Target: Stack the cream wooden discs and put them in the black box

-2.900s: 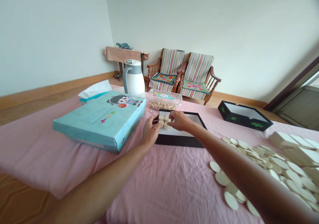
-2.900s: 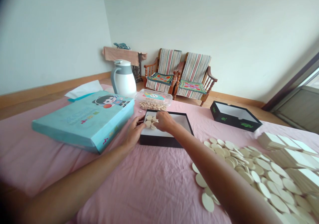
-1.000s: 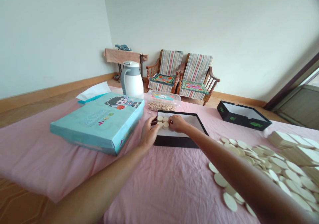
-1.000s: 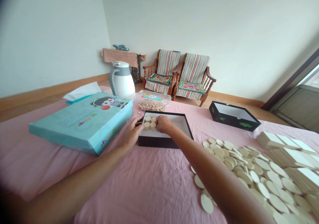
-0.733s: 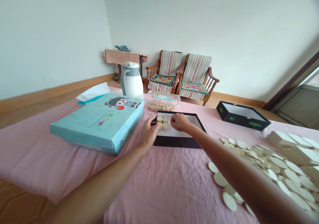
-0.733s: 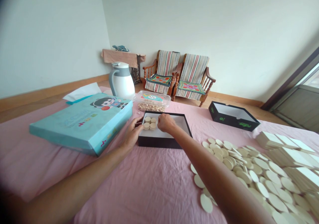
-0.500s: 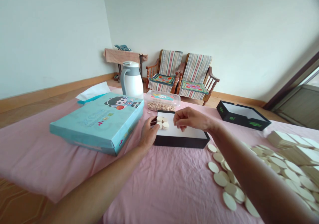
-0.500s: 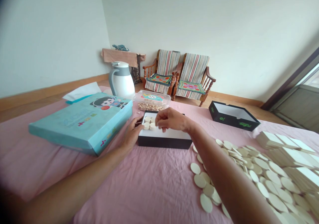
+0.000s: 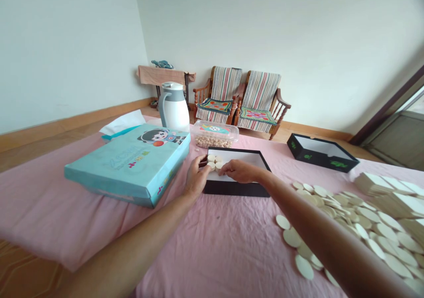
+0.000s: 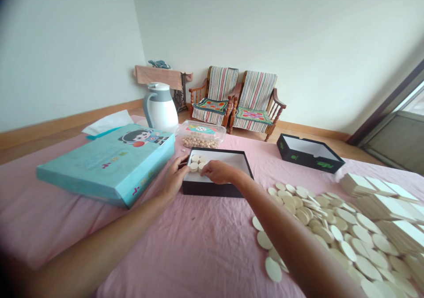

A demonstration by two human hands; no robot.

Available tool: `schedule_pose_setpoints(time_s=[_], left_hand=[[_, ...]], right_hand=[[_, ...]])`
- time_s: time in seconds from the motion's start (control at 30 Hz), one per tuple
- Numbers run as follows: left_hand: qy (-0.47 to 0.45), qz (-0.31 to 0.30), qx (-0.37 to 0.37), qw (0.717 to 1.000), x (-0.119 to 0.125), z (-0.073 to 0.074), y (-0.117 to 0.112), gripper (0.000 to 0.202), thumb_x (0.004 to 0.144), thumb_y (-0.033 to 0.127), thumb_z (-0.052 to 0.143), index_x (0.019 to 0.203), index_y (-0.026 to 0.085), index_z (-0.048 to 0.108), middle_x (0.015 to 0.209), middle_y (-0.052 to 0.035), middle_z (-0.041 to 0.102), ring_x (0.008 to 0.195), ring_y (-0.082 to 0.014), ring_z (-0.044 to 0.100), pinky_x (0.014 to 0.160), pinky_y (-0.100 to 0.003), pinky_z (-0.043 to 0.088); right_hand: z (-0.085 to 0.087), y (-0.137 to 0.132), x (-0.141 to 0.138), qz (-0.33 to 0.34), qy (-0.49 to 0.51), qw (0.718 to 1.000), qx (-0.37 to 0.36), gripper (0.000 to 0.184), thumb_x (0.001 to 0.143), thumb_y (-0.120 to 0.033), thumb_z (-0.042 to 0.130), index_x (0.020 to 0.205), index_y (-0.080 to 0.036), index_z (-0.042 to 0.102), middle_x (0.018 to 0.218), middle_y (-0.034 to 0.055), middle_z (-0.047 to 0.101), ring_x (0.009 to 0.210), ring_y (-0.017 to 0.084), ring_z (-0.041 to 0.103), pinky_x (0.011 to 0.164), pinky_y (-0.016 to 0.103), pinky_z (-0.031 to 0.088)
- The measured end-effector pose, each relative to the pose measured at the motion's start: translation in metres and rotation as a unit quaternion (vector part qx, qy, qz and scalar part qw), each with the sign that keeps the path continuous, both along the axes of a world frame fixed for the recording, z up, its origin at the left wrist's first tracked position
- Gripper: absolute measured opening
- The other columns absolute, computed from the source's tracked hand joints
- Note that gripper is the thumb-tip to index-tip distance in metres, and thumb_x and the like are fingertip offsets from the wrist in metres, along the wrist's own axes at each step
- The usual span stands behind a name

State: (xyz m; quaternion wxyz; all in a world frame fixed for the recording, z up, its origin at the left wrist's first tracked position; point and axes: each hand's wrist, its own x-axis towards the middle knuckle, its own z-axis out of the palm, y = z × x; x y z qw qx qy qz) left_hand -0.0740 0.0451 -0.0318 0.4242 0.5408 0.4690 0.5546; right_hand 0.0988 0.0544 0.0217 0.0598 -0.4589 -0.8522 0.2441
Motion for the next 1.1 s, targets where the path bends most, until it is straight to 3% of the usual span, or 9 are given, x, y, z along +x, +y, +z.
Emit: schedule_pose_setpoints(time_s=[0.3, 0.47, 0.6, 0.67, 0.8, 0.87, 0.93, 1.0, 1.1], left_hand=[[0.007, -0.005, 0.007, 1.0, 0.001, 0.003, -0.001, 0.04, 0.071, 0.017, 0.053, 0.111, 0.013, 0.057, 0.105, -0.0089, 0.067, 0.098, -0.0231, 0.064, 0.079, -0.032, 0.052], [0.024, 0.017, 0.032, 0.999, 0.001, 0.001, 0.001, 0.038, 0.071, 0.018, 0.055, 0.109, 0.014, 0.058, 0.108, -0.0092, 0.065, 0.1, -0.0233, 0.062, 0.083, -0.035, 0.051], [0.045, 0.047, 0.067, 0.996, 0.0, 0.005, 0.0, 0.037, 0.076, 0.025, 0.056, 0.111, 0.015, 0.056, 0.114, -0.0101, 0.06, 0.108, -0.0243, 0.057, 0.093, -0.04, 0.046], [0.094, 0.081, 0.148, 0.981, -0.001, 0.01, -0.006, 0.039, 0.078, 0.028, 0.056, 0.115, 0.015, 0.054, 0.118, -0.0114, 0.057, 0.111, -0.0247, 0.054, 0.094, -0.041, 0.046], [0.215, 0.11, 0.388, 0.89, 0.005, 0.025, -0.031, 0.039, 0.082, 0.024, 0.054, 0.12, 0.016, 0.05, 0.123, -0.0117, 0.053, 0.118, -0.025, 0.048, 0.101, -0.044, 0.04], [0.246, 0.058, 0.462, 0.85, 0.012, 0.032, -0.049, 0.038, 0.082, 0.021, 0.054, 0.12, 0.016, 0.05, 0.121, -0.0119, 0.054, 0.116, -0.0252, 0.05, 0.102, -0.044, 0.039], [0.288, -0.058, 0.484, 0.824, 0.024, 0.037, -0.067, 0.035, 0.084, 0.016, 0.052, 0.118, 0.018, 0.051, 0.112, -0.01, 0.059, 0.108, -0.0225, 0.055, 0.096, -0.039, 0.045], [0.357, -0.192, 0.45, 0.795, 0.039, 0.038, -0.082, 0.029, 0.086, 0.015, 0.049, 0.115, 0.017, 0.053, 0.104, -0.0084, 0.061, 0.1, -0.0195, 0.057, 0.091, -0.035, 0.048], [0.431, -0.328, 0.379, 0.75, 0.067, 0.035, -0.094, 0.023, 0.089, 0.021, 0.049, 0.109, 0.019, 0.059, 0.101, -0.0069, 0.062, 0.095, -0.0193, 0.058, 0.087, -0.034, 0.048]], right_hand=[[0.01, -0.009, 0.002, -0.024, 0.041, 0.998, 0.049, 0.034, 0.075, -0.007, 0.046, 0.093, -0.019, 0.073, 0.094, 0.0041, 0.072, 0.084, 0.016, 0.065, 0.077, 0.026, 0.047], [0.027, -0.056, 0.036, -0.148, 0.19, 0.963, 0.12, 0.025, 0.08, -0.017, 0.046, 0.088, -0.017, 0.07, 0.08, 0.0037, 0.071, 0.074, 0.015, 0.066, 0.068, 0.025, 0.05], [0.02, -0.105, 0.084, -0.248, 0.229, 0.934, 0.119, 0.023, 0.082, -0.026, 0.048, 0.09, -0.016, 0.068, 0.077, 0.005, 0.07, 0.074, 0.016, 0.066, 0.065, 0.026, 0.05], [0.012, -0.123, 0.111, -0.284, 0.229, 0.923, 0.119, 0.023, 0.082, -0.029, 0.05, 0.089, -0.016, 0.068, 0.078, 0.0057, 0.07, 0.073, 0.017, 0.066, 0.065, 0.027, 0.051], [-0.002, -0.143, 0.164, -0.385, 0.271, 0.865, 0.174, 0.026, 0.081, -0.034, 0.051, 0.088, -0.014, 0.067, 0.081, 0.0083, 0.07, 0.072, 0.018, 0.067, 0.062, 0.028, 0.051], [-0.011, -0.146, 0.186, -0.439, 0.279, 0.828, 0.21, 0.027, 0.08, -0.034, 0.051, 0.088, -0.014, 0.067, 0.082, 0.0092, 0.07, 0.072, 0.019, 0.067, 0.06, 0.028, 0.051], [-0.023, -0.145, 0.201, -0.478, 0.269, 0.803, 0.233, 0.027, 0.079, -0.033, 0.051, 0.088, -0.014, 0.067, 0.08, 0.0091, 0.07, 0.073, 0.02, 0.068, 0.06, 0.028, 0.051], [-0.034, -0.143, 0.207, -0.495, 0.24, 0.8, 0.241, 0.026, 0.078, -0.032, 0.05, 0.086, -0.015, 0.068, 0.076, 0.0077, 0.07, 0.07, 0.02, 0.068, 0.06, 0.028, 0.051], [-0.041, -0.142, 0.202, -0.492, 0.191, 0.81, 0.256, 0.025, 0.078, -0.031, 0.048, 0.083, -0.017, 0.068, 0.071, 0.005, 0.07, 0.066, 0.018, 0.067, 0.061, 0.028, 0.05]])
